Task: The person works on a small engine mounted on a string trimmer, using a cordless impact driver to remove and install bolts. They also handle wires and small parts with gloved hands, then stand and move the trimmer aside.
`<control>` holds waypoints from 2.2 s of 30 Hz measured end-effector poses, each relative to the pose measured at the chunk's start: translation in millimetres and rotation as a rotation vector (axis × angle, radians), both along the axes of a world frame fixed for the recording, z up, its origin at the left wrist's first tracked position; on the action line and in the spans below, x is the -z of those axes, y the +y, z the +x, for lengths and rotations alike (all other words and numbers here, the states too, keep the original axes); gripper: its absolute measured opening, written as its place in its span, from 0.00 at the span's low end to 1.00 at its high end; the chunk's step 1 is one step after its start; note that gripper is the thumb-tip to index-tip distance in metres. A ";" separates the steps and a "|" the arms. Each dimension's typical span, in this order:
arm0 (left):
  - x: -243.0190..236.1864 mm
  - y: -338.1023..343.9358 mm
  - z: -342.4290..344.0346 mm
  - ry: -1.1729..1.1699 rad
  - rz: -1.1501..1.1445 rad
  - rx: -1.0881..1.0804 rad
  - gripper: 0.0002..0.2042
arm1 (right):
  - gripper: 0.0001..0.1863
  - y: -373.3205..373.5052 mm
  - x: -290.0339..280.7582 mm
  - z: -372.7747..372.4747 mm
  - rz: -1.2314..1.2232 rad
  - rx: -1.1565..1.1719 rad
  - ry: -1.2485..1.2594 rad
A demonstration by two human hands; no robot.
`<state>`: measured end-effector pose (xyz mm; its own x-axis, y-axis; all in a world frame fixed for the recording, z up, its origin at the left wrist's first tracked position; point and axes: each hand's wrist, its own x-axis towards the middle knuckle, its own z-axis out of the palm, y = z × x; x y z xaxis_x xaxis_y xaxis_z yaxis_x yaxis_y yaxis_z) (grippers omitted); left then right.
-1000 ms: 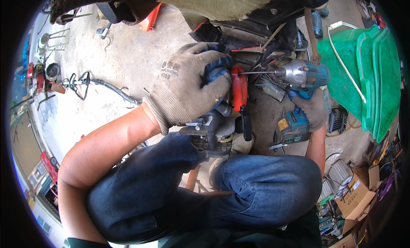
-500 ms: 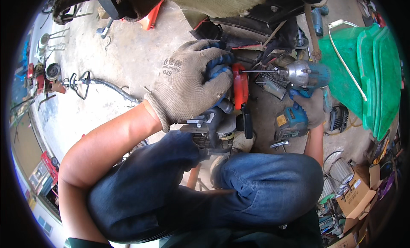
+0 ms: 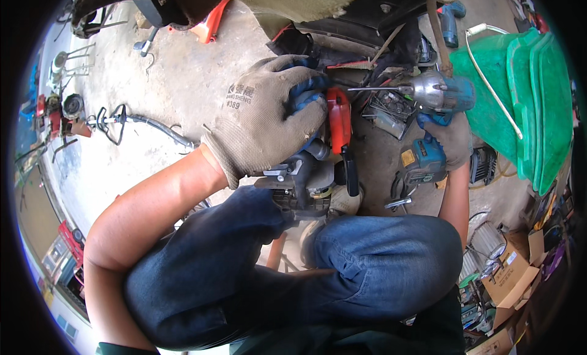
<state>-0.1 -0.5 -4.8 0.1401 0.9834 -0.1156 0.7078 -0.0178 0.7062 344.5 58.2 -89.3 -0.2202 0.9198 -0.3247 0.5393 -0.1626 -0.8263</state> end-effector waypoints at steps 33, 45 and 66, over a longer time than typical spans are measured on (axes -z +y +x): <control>-0.1 -3.2 2.0 -0.015 -0.059 -0.061 0.21 | 0.17 -80.0 -10.6 13.6 -0.428 0.177 -0.068; 0.1 -2.0 1.0 -0.021 -0.003 -0.020 0.20 | 0.19 -72.7 -19.0 21.3 -0.263 0.067 -0.039; 0.9 -3.3 0.0 0.002 -0.022 -0.027 0.21 | 0.19 -73.9 -15.7 19.6 -0.301 0.073 -0.061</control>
